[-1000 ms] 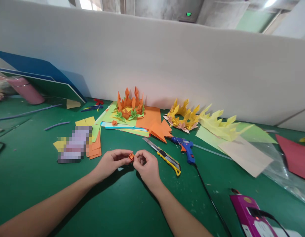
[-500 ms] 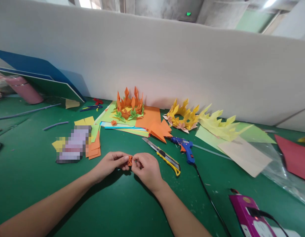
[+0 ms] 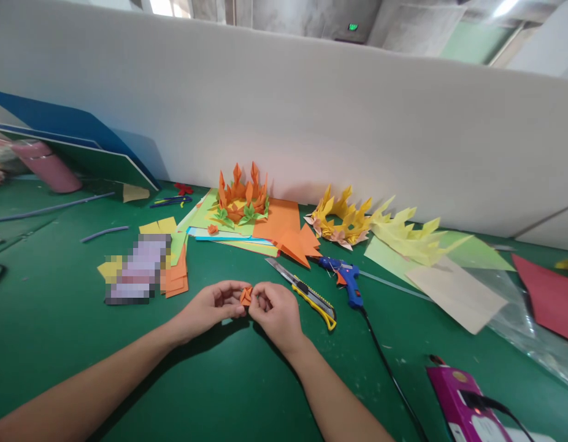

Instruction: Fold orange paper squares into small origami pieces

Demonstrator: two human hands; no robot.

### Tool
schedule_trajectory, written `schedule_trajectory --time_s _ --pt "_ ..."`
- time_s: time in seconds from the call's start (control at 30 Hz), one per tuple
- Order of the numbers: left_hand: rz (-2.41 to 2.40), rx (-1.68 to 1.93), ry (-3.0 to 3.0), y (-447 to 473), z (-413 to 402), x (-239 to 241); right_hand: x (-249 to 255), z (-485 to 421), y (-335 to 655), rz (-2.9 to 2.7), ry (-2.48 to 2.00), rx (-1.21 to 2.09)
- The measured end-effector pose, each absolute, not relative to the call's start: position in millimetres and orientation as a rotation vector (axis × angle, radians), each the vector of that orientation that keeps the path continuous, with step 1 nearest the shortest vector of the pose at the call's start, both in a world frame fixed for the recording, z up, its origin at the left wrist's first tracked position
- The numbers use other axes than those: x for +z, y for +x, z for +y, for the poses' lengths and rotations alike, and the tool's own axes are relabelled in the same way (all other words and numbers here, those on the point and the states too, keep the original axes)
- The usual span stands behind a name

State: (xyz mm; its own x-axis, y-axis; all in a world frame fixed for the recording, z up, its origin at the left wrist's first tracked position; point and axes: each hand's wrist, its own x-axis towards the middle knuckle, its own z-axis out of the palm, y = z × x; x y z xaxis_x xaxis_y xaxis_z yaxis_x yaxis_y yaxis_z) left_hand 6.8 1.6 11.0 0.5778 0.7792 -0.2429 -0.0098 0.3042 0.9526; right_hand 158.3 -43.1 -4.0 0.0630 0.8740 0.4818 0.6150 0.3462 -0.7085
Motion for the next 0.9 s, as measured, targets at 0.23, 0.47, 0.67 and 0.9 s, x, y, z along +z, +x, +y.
schedule_trajectory --time_s 0.23,0.47,0.67,0.9 --pt "0.862 0.632 1.456 3.5 3.1 2.6 -6.7 -41.2 154.0 -1.477 -1.358 0.555" --pt "0.879 0.737 1.73 5.5 3.4 8.9 -5.1 -41.5 149.9 -1.406 -1.371 0.618" --pt "0.904 0.659 1.179 6.7 4.7 5.4 -4.4 -41.9 149.2 -1.405 -1.364 0.618" --pt "0.864 0.684 1.044 5.8 2.2 8.3 -5.1 -42.6 148.5 -1.368 -1.317 0.624"
